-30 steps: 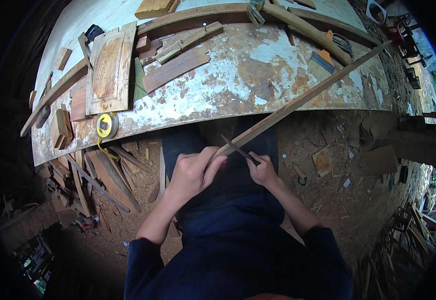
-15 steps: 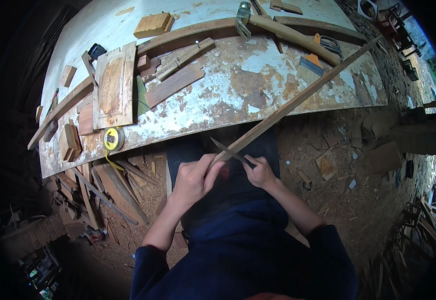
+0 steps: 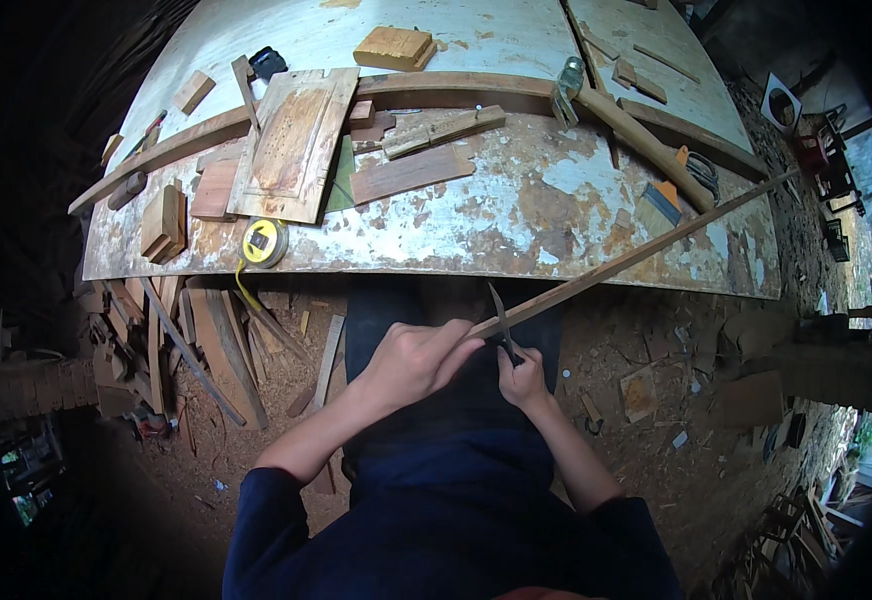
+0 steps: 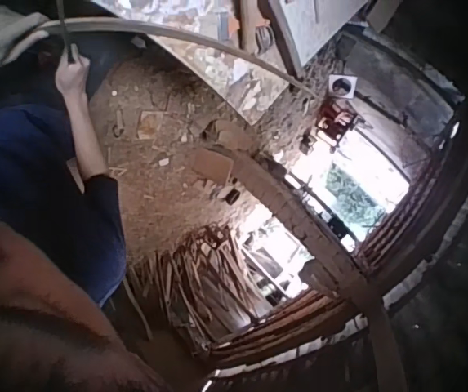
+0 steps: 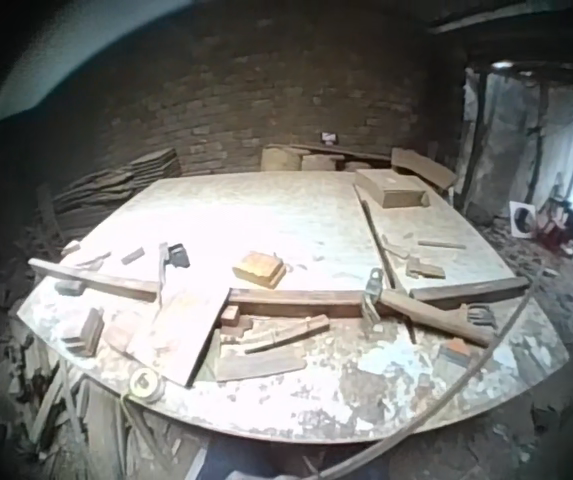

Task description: Cutting and shaping a thin strip of wood using a hammer and hand saw.

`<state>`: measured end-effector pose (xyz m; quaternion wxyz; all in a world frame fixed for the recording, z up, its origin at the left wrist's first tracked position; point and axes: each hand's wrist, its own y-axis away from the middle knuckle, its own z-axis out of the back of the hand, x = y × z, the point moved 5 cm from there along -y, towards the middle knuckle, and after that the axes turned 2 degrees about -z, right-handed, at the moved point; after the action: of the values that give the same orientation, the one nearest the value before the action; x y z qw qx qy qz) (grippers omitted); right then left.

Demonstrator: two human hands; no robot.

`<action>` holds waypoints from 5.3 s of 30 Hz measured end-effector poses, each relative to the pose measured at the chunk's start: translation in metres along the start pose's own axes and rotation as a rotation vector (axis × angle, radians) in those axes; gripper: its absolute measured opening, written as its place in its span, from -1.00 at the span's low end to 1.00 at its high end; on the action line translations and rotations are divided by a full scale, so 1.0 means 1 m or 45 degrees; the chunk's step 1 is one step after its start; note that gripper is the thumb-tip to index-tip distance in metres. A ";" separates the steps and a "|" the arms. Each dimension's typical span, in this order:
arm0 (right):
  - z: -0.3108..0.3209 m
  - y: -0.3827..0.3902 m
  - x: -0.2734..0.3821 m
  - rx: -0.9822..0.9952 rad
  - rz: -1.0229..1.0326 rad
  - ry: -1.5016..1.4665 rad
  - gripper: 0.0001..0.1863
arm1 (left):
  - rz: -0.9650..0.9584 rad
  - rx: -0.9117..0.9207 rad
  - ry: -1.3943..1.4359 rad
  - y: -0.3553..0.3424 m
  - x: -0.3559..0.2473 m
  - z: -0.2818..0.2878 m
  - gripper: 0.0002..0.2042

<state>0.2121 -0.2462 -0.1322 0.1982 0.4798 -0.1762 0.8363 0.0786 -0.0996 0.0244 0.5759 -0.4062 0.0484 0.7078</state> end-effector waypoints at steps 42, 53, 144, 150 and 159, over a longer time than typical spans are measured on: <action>0.002 -0.002 -0.021 0.098 0.005 0.090 -0.71 | 0.152 0.028 0.152 0.012 0.014 -0.017 -0.88; 0.001 0.005 0.001 0.074 0.059 0.031 -0.75 | 0.189 -0.068 0.183 0.022 0.010 -0.017 -0.84; -0.010 -0.002 -0.019 0.086 0.001 0.009 -0.73 | 0.060 0.011 0.049 0.001 0.011 0.002 -0.81; -0.009 -0.006 -0.024 0.108 0.071 0.018 -0.72 | 0.006 -0.007 0.034 0.002 0.005 0.001 -0.80; -0.011 -0.006 -0.025 0.129 -0.042 -0.027 -0.78 | 0.045 -0.030 0.012 0.002 0.006 0.008 -0.80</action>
<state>0.2185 -0.2397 -0.1585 0.1855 0.5011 -0.1279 0.8356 0.0727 -0.0915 0.0249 0.5581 -0.4155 0.0499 0.7165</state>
